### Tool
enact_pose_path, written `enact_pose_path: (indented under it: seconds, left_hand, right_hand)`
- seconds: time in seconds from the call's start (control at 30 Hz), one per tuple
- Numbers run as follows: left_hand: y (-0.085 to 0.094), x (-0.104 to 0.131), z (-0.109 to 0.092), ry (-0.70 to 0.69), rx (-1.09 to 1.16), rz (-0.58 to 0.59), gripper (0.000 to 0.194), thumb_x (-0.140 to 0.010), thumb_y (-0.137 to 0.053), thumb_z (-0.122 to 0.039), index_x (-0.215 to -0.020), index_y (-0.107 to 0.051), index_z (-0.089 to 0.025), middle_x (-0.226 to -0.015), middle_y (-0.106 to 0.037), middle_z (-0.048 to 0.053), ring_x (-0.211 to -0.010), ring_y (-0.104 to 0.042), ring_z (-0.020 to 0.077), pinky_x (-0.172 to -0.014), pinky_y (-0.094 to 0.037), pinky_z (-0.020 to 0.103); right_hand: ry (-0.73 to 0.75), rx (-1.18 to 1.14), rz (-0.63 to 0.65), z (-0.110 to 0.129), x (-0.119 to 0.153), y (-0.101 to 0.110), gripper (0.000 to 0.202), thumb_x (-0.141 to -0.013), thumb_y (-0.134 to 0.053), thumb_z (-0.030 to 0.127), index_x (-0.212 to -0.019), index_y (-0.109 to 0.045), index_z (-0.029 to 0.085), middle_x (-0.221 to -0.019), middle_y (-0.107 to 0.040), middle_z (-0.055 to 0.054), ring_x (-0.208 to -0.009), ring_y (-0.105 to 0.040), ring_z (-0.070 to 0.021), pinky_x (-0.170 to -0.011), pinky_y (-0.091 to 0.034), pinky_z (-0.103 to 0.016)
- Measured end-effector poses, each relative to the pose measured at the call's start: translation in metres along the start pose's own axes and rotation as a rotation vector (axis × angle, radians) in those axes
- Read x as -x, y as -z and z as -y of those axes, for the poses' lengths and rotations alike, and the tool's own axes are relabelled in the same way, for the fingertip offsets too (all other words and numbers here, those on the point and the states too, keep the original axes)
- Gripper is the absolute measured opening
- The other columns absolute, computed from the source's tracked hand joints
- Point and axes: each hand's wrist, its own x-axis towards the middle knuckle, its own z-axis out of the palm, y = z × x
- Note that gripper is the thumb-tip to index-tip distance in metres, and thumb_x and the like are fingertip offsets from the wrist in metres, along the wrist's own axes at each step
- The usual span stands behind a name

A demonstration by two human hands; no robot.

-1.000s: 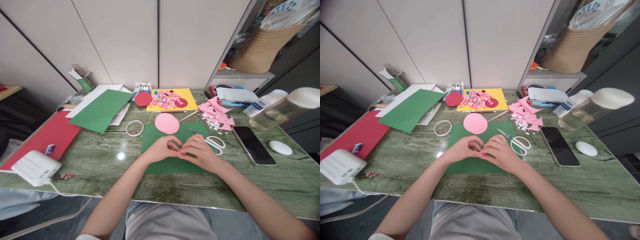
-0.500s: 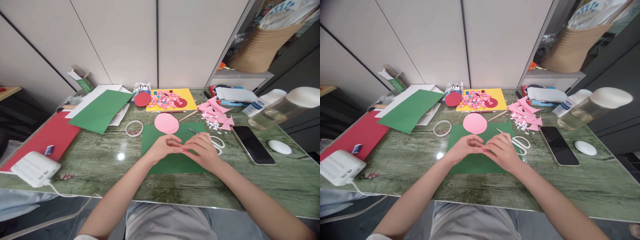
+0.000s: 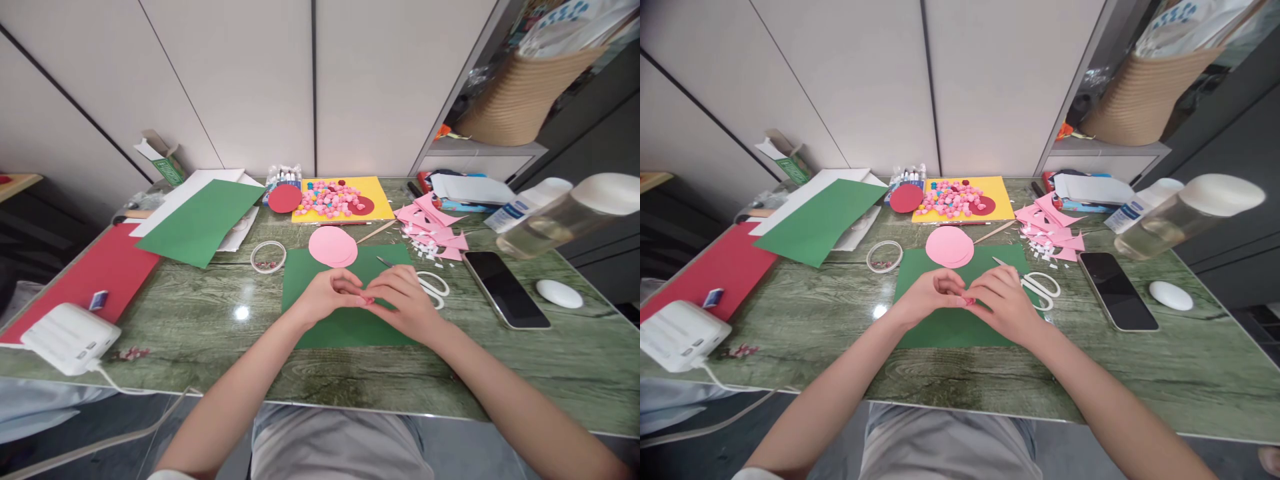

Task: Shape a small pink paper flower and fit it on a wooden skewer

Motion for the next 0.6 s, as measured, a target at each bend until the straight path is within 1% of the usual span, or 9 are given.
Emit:
enact_pose_path:
  seconds: [0.07, 0.13, 0.2, 0.27, 0.37, 0.47, 0.5, 0.6]
  left_hand:
    - [0.0, 0.0, 0.0, -0.006, -0.007, -0.013, 0.032, -0.054, -0.079, -0.016, -0.079, -0.06, -0.013, -0.072, -0.07, 0.003, -0.069, -0.065, 0.0128, -0.071, -0.048, 0.027]
    - [0.0, -0.001, -0.001, -0.018, 0.006, -0.024, 0.032, -0.054, -0.079, -0.017, -0.078, -0.059, -0.013, -0.073, -0.071, 0.004, -0.071, -0.066, 0.0147, -0.072, -0.048, 0.028]
    - [0.002, -0.001, -0.001, -0.041, 0.04, -0.036, 0.033, -0.053, -0.08, -0.018, -0.078, -0.058, -0.013, -0.073, -0.071, 0.004, -0.073, -0.067, 0.0166, -0.075, -0.049, 0.03]
    - [0.004, -0.003, -0.001, -0.075, 0.079, -0.053, 0.033, -0.053, -0.08, -0.019, -0.077, -0.057, -0.013, -0.073, -0.072, 0.004, -0.075, -0.068, 0.0173, -0.076, -0.049, 0.032]
    - [0.005, -0.004, -0.002, -0.116, 0.115, -0.068, 0.033, -0.054, -0.08, -0.018, -0.076, -0.057, -0.013, -0.073, -0.072, 0.003, -0.074, -0.068, 0.0171, -0.076, -0.049, 0.032]
    - [0.004, -0.004, -0.002, -0.119, 0.107, -0.068, 0.031, -0.053, -0.08, -0.016, -0.075, -0.057, -0.013, -0.071, -0.072, 0.003, -0.071, -0.068, 0.0156, -0.073, -0.05, 0.029]
    - [0.003, -0.004, -0.002, -0.12, 0.099, -0.063, 0.031, -0.054, -0.079, -0.016, -0.075, -0.058, -0.013, -0.071, -0.072, 0.003, -0.07, -0.068, 0.0149, -0.072, -0.05, 0.029]
    - [0.0, -0.002, -0.002, -0.139, 0.068, -0.036, 0.03, -0.055, -0.079, -0.017, -0.075, -0.058, -0.013, -0.074, -0.072, 0.003, -0.069, -0.067, 0.014, -0.071, -0.05, 0.028]
  right_hand:
    - [-0.042, -0.032, 0.032, 0.001, -0.001, 0.0, 0.006, -0.081, -0.064, 0.026, -0.086, -0.062, 0.023, -0.085, -0.066, -0.002, -0.083, -0.055, -0.0179, -0.079, -0.037, -0.036]
    - [-0.131, -0.096, 0.05, 0.001, -0.002, 0.001, 0.01, -0.08, -0.065, 0.029, -0.088, -0.062, 0.024, -0.088, -0.065, -0.003, -0.087, -0.055, -0.0196, -0.082, -0.037, -0.038]
    - [-0.283, -0.208, 0.049, -0.002, -0.003, 0.002, 0.019, -0.077, -0.067, 0.033, -0.094, -0.062, 0.024, -0.095, -0.063, -0.004, -0.094, -0.054, -0.0218, -0.085, -0.039, -0.039]
    - [-0.468, -0.37, 0.067, -0.007, -0.005, 0.004, 0.031, -0.075, -0.067, 0.037, -0.103, -0.059, 0.025, -0.104, -0.06, -0.005, -0.1, -0.053, -0.0234, -0.086, -0.041, -0.04]
    - [-0.712, -0.676, 0.173, -0.013, -0.007, 0.005, 0.038, -0.079, -0.061, 0.042, -0.113, -0.054, 0.027, -0.114, -0.057, -0.006, -0.103, -0.054, -0.023, -0.085, -0.043, -0.039]
    - [-0.85, -0.958, 0.284, -0.014, -0.006, 0.0, 0.035, -0.082, -0.057, 0.042, -0.112, -0.055, 0.025, -0.107, -0.06, -0.005, -0.095, -0.057, -0.0197, -0.081, -0.044, -0.036]
    - [-0.874, -1.032, 0.293, -0.013, -0.006, -0.002, 0.034, -0.082, -0.057, 0.042, -0.111, -0.056, 0.024, -0.102, -0.061, -0.005, -0.09, -0.058, -0.0182, -0.079, -0.044, -0.034]
    - [-0.923, -1.189, 0.259, -0.008, -0.005, -0.006, 0.034, -0.077, -0.065, 0.038, -0.106, -0.059, 0.021, -0.091, -0.063, -0.004, -0.078, -0.057, -0.0147, -0.074, -0.044, -0.031]
